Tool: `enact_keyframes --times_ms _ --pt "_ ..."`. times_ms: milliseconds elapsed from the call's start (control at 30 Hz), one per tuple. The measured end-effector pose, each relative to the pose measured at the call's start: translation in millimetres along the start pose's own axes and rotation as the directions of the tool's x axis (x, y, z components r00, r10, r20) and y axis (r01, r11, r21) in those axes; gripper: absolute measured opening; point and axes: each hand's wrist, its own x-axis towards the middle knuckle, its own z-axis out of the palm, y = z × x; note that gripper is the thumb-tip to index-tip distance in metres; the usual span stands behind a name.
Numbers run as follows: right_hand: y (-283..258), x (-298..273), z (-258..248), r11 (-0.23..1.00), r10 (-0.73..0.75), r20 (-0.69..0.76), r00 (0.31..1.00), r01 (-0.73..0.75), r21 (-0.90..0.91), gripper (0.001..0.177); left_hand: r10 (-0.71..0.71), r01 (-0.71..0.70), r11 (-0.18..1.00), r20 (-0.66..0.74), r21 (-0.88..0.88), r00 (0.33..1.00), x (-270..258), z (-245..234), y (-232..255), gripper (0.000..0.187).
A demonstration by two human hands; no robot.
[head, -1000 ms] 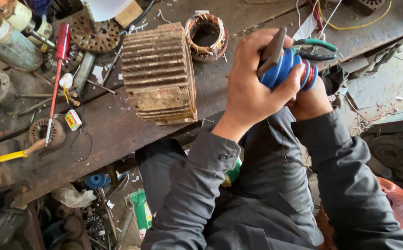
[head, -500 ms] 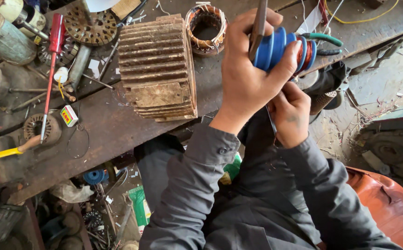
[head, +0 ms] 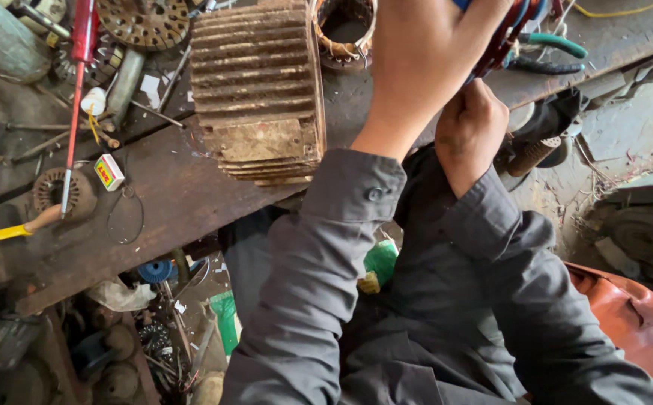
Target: The person winds copper wire around a blue plastic bobbin using a metal tool to guide the wire. They use pliers to cut the wire and tie it off with a white string.
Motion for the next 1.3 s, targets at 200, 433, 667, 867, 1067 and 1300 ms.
enact_keyframes --times_ms 200,433,667,867,1067,1300 --pt "-8.4 7.7 -6.1 0.989 -0.020 -0.007 1.000 0.019 -0.145 0.002 0.149 -0.165 0.975 -0.115 -0.149 0.982 6.3 1.3 8.1 0.046" --pt "-20.0 -1.4 -24.5 0.991 0.002 0.058 0.998 0.006 -0.136 0.014 0.083 -0.082 0.997 -0.030 0.010 0.996 -3.4 16.9 -0.5 0.039" --pt "-43.8 -23.4 -83.3 0.988 0.139 0.191 0.972 -0.123 -0.092 0.013 0.187 -0.193 0.981 -0.155 -0.022 0.970 -24.0 45.1 14.2 0.042" --pt "-96.8 10.0 -165.2 0.972 0.233 0.294 0.927 -0.225 -0.060 0.011 0.171 -0.178 0.984 -0.177 -0.023 0.969 -28.7 37.0 29.1 0.044" --pt "-82.0 69.4 -172.6 0.967 -0.179 0.325 0.929 0.227 -0.116 0.007 0.153 -0.162 0.982 -0.090 -0.099 0.984 -31.8 13.3 42.4 0.047" --pt "-51.8 92.9 -157.4 0.957 -0.279 0.394 0.876 0.288 0.038 0.010 0.194 -0.160 0.933 0.077 -0.322 0.978 -38.8 -25.9 40.3 0.041"
